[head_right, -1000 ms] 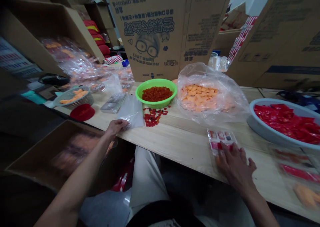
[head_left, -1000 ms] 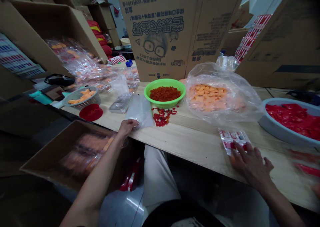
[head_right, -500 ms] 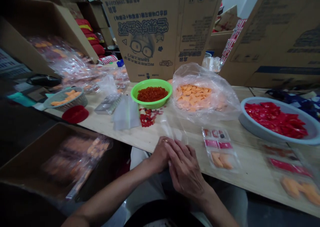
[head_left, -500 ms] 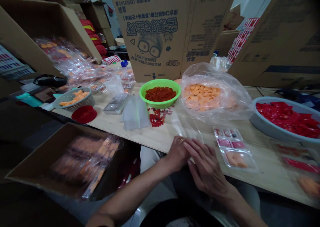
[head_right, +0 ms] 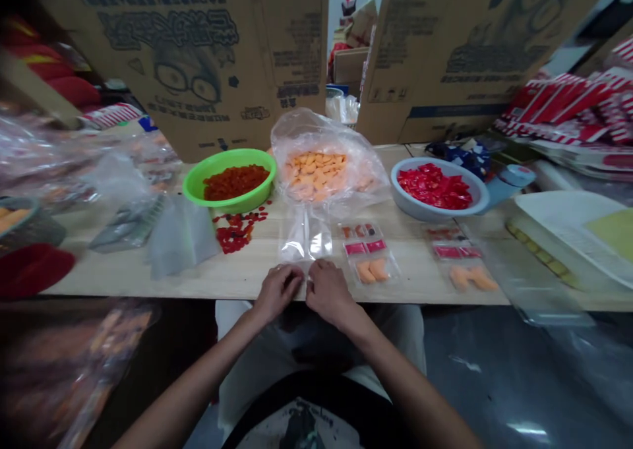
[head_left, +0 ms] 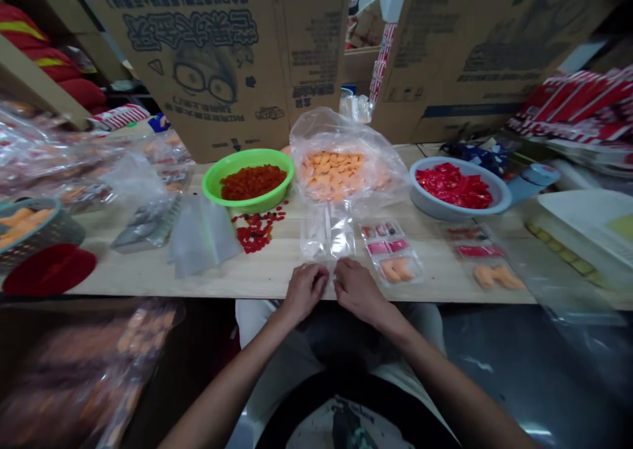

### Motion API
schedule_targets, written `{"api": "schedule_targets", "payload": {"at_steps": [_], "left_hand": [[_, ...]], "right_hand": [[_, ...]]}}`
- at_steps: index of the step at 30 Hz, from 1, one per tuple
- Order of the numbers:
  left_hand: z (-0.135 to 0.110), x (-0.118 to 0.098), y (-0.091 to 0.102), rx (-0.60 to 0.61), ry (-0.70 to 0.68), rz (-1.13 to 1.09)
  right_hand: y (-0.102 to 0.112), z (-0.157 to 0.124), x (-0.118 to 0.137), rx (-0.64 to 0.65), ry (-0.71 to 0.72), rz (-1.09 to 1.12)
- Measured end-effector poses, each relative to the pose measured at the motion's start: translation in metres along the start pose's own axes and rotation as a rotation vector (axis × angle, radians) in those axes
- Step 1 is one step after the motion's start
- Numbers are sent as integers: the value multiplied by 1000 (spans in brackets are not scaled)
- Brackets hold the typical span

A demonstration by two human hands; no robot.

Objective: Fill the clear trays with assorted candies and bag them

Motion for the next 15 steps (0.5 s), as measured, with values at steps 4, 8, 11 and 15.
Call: {"api": "schedule_targets", "payload": {"at_steps": [4, 8, 11, 15], "left_hand": [[-14, 1, 5, -73, -44, 289], [-20, -4, 22, -210, -227, 247], [-24, -20, 34, -197, -489, 124], [-22, -32, 54, -280, -537, 158]], "right_hand": [[-7, 6, 4, -65, -41, -198], [-11, 8, -5, -97, -61, -204], [0, 2, -14, -63, -25, -37], [42, -5, -44, 58, 154, 362]]}}
Point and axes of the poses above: each hand's wrist, its own z-axis towards the middle knuckle, its own y-axis out of the back of the hand, x = y × z, the point moved 4 cm from there along z, towards the middle knuckle, and after that the axes turned 6 degrees about -y, right-handed, at the moved point
